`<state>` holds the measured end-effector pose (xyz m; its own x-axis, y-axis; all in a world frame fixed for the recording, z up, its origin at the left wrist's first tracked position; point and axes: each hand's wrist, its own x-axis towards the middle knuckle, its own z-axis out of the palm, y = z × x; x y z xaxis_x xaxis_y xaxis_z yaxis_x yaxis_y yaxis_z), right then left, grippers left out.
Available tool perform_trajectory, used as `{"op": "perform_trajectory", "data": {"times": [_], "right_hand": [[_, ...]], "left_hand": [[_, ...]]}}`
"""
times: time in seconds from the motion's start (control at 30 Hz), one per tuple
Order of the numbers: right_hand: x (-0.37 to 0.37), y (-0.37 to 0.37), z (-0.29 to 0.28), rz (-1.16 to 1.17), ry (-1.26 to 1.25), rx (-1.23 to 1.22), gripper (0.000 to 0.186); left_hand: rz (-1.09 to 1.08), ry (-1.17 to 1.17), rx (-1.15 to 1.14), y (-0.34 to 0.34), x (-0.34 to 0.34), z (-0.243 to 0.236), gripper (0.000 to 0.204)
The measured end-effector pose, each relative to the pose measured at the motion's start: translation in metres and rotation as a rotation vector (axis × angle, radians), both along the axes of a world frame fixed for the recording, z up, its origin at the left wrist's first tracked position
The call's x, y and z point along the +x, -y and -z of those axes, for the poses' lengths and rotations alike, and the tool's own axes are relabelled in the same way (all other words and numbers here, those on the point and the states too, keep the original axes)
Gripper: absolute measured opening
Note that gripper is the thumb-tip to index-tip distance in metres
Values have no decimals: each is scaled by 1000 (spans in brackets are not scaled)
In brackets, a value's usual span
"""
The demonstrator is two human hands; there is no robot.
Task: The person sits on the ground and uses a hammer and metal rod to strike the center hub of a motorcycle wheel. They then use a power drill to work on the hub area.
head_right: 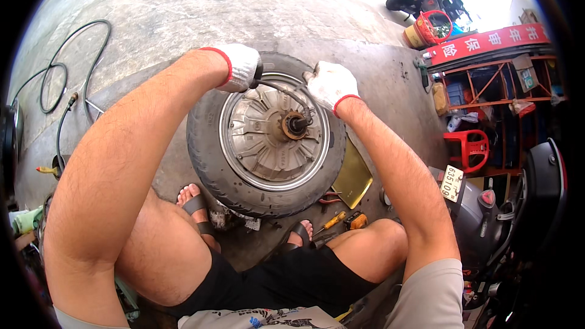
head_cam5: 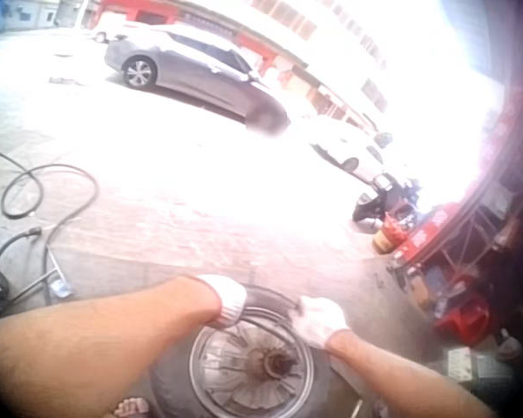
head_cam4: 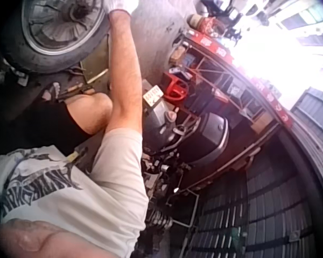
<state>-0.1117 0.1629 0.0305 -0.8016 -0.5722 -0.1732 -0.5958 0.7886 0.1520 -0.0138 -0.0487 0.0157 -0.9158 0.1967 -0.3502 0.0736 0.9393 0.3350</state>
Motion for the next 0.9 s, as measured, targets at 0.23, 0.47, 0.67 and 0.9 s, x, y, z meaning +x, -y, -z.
{"op": "perform_trajectory", "data": {"times": [0.23, 0.47, 0.67, 0.9], "right_hand": [[6, -9, -4, -314, -33, -21, 27], [2, -6, 2, -235, -61, 4, 29], [-5, -2, 11, 8, -45, -11, 37], [4, -2, -8, -250, 28, 9, 32]], "left_hand": [[-24, 3, 15, 2, 7, -7, 23], [-40, -11, 67, 2, 2, 2, 23], [-17, 4, 47, 0, 5, -7, 22], [-21, 14, 24, 4, 5, -4, 22]]}}
